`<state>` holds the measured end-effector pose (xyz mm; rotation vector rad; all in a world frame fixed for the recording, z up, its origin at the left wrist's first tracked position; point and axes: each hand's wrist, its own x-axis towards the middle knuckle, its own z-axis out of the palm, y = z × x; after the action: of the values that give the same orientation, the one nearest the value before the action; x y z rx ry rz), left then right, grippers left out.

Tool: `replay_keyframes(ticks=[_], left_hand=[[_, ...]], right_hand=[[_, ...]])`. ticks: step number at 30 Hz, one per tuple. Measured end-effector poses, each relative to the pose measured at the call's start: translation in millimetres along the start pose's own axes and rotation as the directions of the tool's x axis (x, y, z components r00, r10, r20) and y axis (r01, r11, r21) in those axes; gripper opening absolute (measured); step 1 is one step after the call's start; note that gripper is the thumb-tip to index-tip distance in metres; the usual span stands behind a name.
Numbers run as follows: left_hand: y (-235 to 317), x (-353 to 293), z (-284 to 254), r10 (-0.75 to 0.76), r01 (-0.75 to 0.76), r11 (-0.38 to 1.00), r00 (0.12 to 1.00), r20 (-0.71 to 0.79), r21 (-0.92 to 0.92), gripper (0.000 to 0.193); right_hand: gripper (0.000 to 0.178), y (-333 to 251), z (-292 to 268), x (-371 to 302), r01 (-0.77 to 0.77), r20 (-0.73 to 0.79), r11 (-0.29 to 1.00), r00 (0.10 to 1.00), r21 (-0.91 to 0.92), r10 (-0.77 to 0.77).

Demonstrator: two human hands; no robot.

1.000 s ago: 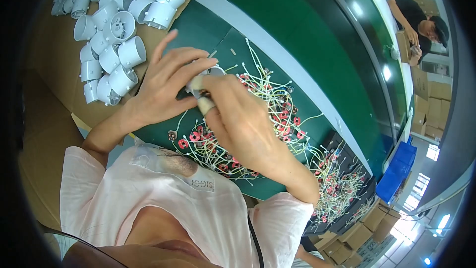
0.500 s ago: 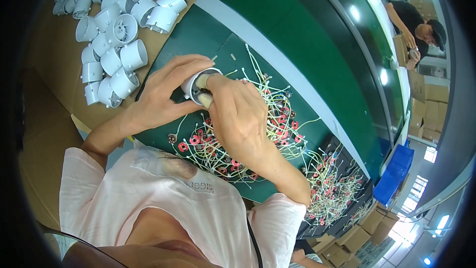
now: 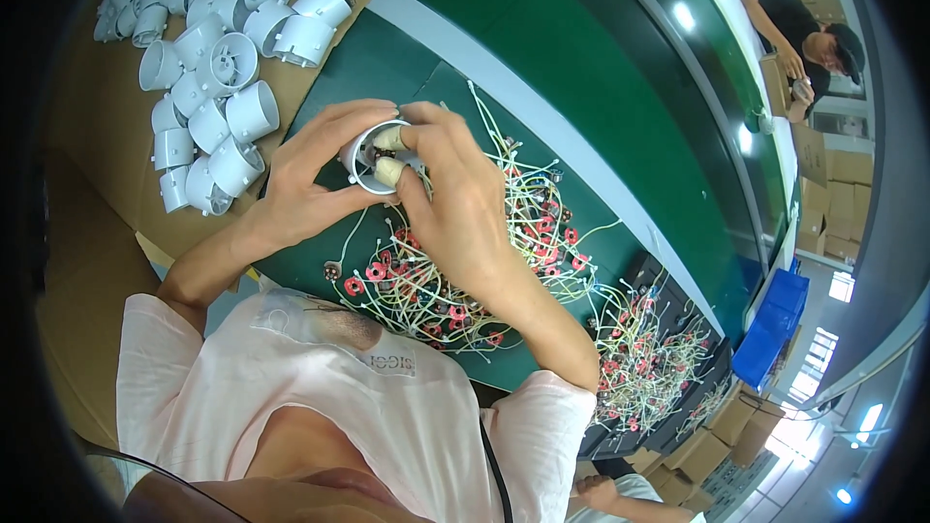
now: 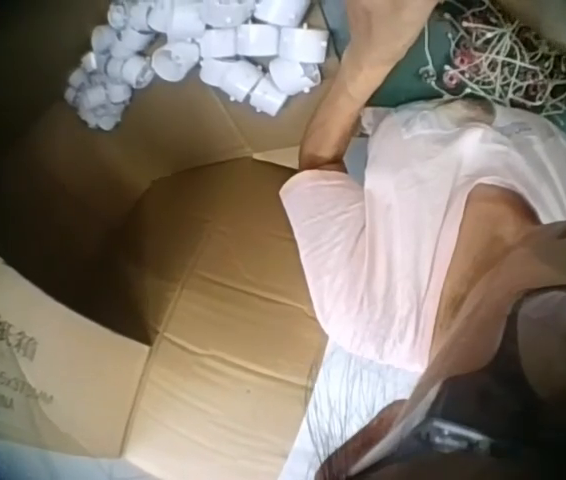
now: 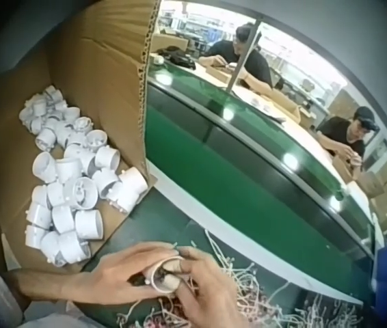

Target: Assembling electronic components by inserting wire harnesses into plastic housings.

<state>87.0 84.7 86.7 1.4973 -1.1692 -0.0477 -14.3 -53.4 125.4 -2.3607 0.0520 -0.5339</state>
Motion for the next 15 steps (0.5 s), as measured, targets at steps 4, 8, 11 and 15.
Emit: replay_keyframes(ticks=[4, 8, 11, 15], left_hand=[[-1, -1, 0, -0.035, 0.035, 0.999, 0.999, 0.004, -0.008, 0.060], [-3, 6, -7, -0.090, 0.074, 0.976, 0.993, 0.073, 0.203, 0.067], [-12, 17, -8, -0.030, 0.087, 0.574, 0.996, -0.085, 0.814, 0.065], [-30, 17, -18, -0.054, 0.056, 0.357, 0.998, -0.039, 0.933, 0.056]], right_hand=[[0.025, 3, 2, 2, -0.124, 0.037, 0.983, 0.992, 0.133, 0.120], [0.025, 29, 4, 14, -0.179, 0.009, 0.981, 0.984, 0.078, 0.178], [0.022, 73, -24, 43, -0.354, -0.081, 0.934, 0.933, -0.043, 0.350], [0.018, 158, -47, 54, -0.203, -0.174, 0.830, 0.976, -0.519, 0.130]])
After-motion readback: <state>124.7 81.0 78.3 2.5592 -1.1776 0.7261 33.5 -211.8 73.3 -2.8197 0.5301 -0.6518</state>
